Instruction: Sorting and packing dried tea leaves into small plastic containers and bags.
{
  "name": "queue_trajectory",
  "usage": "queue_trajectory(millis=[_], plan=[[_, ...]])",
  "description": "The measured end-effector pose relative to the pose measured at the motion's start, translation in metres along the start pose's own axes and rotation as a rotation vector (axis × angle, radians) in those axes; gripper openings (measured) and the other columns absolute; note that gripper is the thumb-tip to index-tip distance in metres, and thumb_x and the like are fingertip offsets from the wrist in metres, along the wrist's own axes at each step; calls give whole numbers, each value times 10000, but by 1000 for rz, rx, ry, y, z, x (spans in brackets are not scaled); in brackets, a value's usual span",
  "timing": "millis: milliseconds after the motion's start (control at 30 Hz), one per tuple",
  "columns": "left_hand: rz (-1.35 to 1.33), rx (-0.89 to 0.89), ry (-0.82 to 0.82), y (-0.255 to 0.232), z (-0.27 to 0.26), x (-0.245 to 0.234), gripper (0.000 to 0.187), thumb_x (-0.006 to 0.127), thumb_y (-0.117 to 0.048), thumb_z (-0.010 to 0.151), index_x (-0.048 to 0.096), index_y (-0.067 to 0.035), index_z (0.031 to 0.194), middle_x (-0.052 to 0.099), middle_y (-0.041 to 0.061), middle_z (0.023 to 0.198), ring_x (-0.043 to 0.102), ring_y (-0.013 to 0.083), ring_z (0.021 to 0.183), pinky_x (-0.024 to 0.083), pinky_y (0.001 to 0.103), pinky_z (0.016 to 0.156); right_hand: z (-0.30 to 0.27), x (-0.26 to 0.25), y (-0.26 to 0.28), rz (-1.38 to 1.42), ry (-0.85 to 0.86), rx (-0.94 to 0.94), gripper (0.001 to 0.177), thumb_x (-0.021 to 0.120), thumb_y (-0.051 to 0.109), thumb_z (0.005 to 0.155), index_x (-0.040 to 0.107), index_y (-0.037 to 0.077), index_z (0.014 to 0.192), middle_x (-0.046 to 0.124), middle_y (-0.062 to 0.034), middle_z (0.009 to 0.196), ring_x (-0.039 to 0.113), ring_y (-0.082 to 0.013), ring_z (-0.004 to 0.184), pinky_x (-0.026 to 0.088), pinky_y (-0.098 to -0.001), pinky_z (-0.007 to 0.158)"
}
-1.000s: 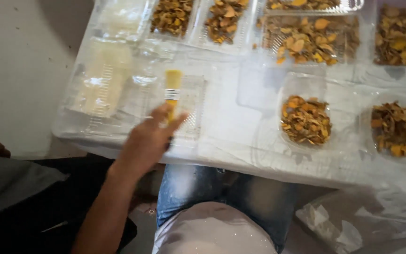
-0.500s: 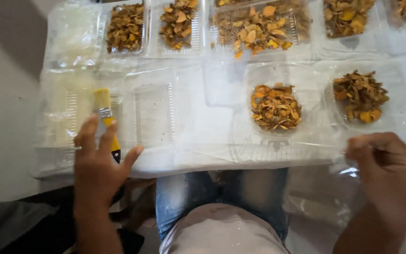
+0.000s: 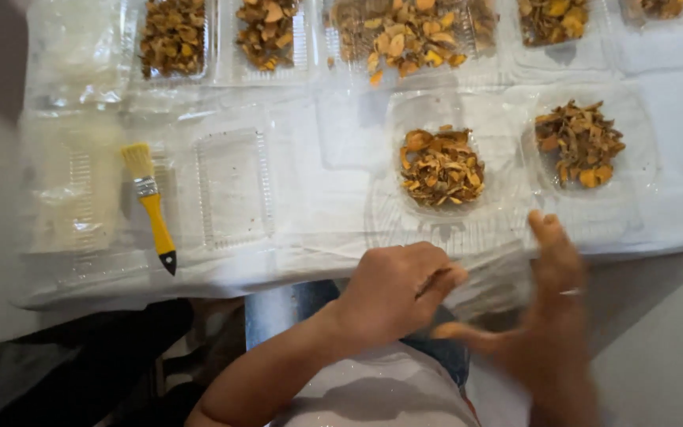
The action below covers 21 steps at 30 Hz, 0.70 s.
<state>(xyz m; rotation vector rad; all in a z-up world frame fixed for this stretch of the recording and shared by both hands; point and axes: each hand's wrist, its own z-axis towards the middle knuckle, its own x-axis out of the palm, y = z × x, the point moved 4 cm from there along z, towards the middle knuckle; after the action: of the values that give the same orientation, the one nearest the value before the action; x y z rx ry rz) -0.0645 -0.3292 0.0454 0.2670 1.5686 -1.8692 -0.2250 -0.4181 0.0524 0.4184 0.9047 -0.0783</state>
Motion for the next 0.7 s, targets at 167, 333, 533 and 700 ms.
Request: queue_trajectory(millis=[167,333,533,700], plan=[[-110,132,-106,-16,1,7,261,619,-221,1013,566,-98,788,607,55,728,612,250,665,457,391,627,5,41,1,171,26,51,1067,765,231,878,62,-54,1628,369,-262,1508,358,-435,1460,359,-599,1239],[3,58,-166,-7,-2,-2,241,633,-326,980,658,-145,822,664,21,760,656,238,672,487,374,634,6,44,-4,172,2,52,1099,829,325,842,161,-83,1613,441,-219,1354,484,-324,1258,553,-446,957],[-144,74,12,-20,-4,-30,337,438,-339,1057,666,-91,1067,651,61,826,645,246,702,479,377,658,11,45,2,79,57,-76,1039,772,305,931,106,-72,1633,383,-263,1442,484,-344,1338,585,-446,1066],[-158,21,-48,-9,-5,-31,253,589,-303,1000,548,-133,817,512,1,671,486,166,556,375,336,562,3,51,0,164,161,45,1613,1029,394,556,-97,29,1651,217,-180,1578,316,-345,1505,421,-557,1230]])
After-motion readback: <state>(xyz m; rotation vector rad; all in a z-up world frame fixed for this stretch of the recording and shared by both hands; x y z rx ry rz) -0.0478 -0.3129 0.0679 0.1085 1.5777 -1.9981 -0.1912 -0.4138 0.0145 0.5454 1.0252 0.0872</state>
